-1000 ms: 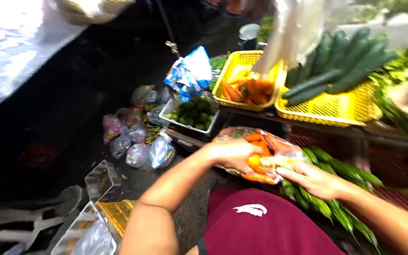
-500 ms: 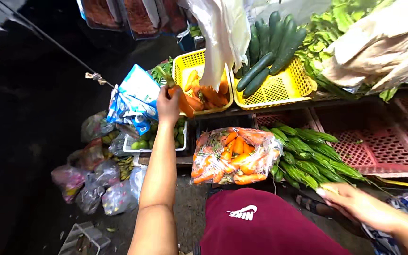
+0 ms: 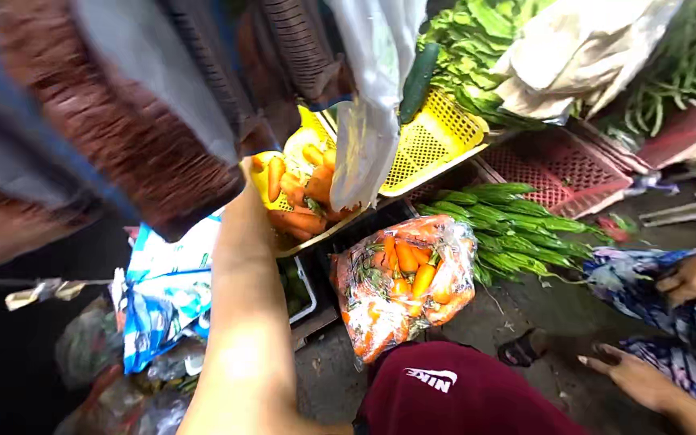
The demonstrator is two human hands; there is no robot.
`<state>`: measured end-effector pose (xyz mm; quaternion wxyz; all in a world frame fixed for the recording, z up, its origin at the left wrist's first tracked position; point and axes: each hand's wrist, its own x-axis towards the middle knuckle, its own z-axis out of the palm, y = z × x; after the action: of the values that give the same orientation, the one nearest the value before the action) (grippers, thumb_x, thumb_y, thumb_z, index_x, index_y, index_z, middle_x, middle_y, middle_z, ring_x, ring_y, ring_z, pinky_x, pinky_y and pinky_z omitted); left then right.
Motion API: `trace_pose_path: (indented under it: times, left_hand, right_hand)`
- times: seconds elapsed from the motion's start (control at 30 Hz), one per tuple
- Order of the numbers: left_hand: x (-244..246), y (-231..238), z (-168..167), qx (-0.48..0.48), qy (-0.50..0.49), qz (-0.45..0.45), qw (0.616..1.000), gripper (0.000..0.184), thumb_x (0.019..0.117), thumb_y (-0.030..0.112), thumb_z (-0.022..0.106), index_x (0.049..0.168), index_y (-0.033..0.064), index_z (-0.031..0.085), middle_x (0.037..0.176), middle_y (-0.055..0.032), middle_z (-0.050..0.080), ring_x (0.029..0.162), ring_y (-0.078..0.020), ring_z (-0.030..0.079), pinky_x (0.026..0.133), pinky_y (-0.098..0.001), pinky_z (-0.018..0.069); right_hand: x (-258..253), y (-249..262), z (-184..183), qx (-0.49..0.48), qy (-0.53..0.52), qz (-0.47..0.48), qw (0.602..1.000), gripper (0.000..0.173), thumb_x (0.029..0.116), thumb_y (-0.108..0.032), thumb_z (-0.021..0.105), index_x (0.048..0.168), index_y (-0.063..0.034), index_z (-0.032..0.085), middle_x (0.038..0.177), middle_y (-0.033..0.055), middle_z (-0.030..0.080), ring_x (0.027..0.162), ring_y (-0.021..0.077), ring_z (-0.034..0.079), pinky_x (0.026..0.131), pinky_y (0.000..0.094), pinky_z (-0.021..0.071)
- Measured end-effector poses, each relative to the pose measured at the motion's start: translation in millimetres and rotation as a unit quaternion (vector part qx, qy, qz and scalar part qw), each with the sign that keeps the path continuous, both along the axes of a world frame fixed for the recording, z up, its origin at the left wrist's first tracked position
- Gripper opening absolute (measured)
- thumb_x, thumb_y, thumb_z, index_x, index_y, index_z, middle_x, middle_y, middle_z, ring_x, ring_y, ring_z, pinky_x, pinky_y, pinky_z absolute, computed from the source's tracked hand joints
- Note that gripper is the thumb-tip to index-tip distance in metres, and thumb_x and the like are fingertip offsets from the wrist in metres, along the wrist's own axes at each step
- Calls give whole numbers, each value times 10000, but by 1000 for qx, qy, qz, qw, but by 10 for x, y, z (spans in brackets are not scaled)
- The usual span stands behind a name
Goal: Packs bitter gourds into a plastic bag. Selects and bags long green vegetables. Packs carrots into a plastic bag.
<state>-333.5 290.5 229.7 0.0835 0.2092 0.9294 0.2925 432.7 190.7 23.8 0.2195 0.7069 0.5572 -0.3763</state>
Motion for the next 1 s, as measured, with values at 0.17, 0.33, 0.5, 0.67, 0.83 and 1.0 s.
trace_pose_path:
  times: [0.17,0.33,0.5,0.67,0.83,1.0]
  left_hand:
    - [-31,-97,316,11,-141,68,988,615,1043,169,595,1547,-67,334,1590,-250,395,1487,-311,390,1217,-415,334]
    - [210,-77,240,43,-94,17,994,661,1027,202,608,1547,-77,309,1545,-276,441,1446,-327,449,1192,-423,375]
    - [214,-70,228,86,-99,59,990,745,989,127,657,1568,-80,237,1573,-259,407,1460,-285,431,1195,-359,366]
    - [-460,-170,-578,226,9,20,974,678,939,238,698,1482,-51,412,1410,-197,572,1270,-191,596,1055,-286,507]
    - [750,-1090,-551,353,24,-119,928,375,1027,144,564,1322,-88,557,1237,-176,662,1095,-172,660,964,-338,553]
    - [2300,-2170,-1329,254,-135,-110,951,283,1009,134,605,1235,-31,645,1097,-143,725,966,-219,724,877,-417,620]
  right_hand:
    - [-423,-144,221,12,71,-50,996,443,1011,-337,675,1343,-48,633,1289,248,652,1235,417,606,1064,652,442]
    - [-1035,-10,835,-53,115,0,992,367,1055,-351,592,1201,-26,677,1118,224,686,1046,371,662,955,616,496]
    - [-2116,252,1344,-71,364,15,929,234,1081,-201,536,1153,-25,672,905,73,707,764,134,684,752,327,592]
    - [-3492,781,823,27,214,304,928,238,1024,-243,573,1048,-55,717,965,158,711,939,331,694,849,585,550]
    - [-4048,961,271,19,31,321,946,385,931,-346,659,1033,19,724,1143,256,694,1106,456,654,880,720,500]
    - [-4019,950,147,25,47,321,946,467,929,-364,627,1153,41,687,1280,258,650,1225,423,618,959,670,499]
